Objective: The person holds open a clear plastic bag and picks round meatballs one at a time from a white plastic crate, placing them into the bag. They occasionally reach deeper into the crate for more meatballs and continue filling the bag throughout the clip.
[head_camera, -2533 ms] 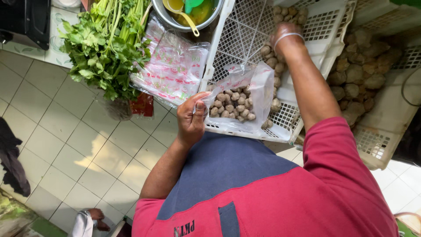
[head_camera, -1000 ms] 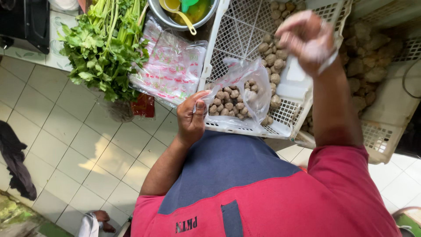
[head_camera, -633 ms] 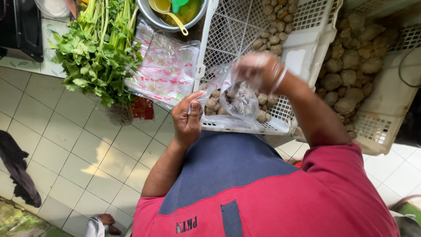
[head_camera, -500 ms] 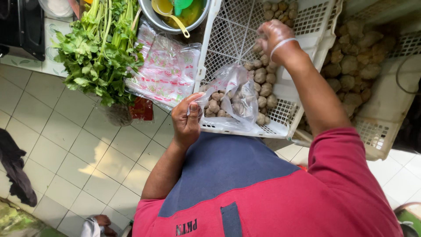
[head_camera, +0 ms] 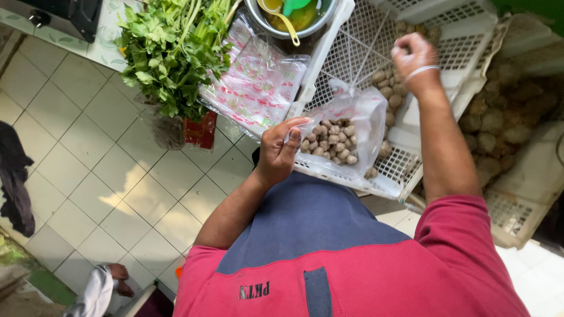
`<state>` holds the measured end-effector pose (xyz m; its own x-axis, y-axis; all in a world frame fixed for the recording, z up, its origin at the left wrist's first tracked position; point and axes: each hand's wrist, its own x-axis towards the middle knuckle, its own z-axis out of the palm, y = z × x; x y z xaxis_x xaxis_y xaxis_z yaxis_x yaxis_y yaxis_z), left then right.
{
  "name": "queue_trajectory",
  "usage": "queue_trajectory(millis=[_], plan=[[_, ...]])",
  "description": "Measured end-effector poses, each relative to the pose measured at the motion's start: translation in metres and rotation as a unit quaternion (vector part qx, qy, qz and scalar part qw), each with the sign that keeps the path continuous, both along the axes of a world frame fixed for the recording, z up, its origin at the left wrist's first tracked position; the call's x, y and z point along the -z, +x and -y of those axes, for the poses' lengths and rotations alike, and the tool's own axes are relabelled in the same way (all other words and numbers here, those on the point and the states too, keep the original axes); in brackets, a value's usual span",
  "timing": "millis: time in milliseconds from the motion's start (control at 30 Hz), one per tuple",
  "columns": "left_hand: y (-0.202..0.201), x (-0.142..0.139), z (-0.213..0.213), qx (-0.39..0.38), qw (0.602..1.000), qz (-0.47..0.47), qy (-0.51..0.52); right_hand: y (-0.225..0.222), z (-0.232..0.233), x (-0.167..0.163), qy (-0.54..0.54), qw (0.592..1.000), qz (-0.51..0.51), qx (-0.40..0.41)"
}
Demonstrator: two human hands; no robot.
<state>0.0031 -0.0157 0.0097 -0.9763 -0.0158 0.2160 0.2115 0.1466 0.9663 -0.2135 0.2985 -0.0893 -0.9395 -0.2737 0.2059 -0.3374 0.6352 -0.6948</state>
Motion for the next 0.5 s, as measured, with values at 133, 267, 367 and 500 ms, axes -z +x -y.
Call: queue_trajectory(millis=[133, 267, 367, 500], plan=[[-0.003, 0.004, 0.000, 0.008, 1.000, 0.022, -0.002, 0.090, 0.013, -0.101, -0.350, 0.910, 0.195, -0.108], [0.000, 0.009, 0.000, 0.001, 0.999, 0.037, 0.002, 0.159, 0.073, -0.142, -0.106, 0.938, 0.087, -0.318], [-0.001, 0.011, 0.002, 0.022, 0.999, -0.021, 0.021, 0.183, 0.102, -0.134, -0.024, 0.960, 0.030, -0.278], [-0.003, 0.011, 0.004, 0.042, 0.999, -0.025, 0.017, 0.157, 0.056, -0.102, -0.048, 0.971, 0.125, -0.199]])
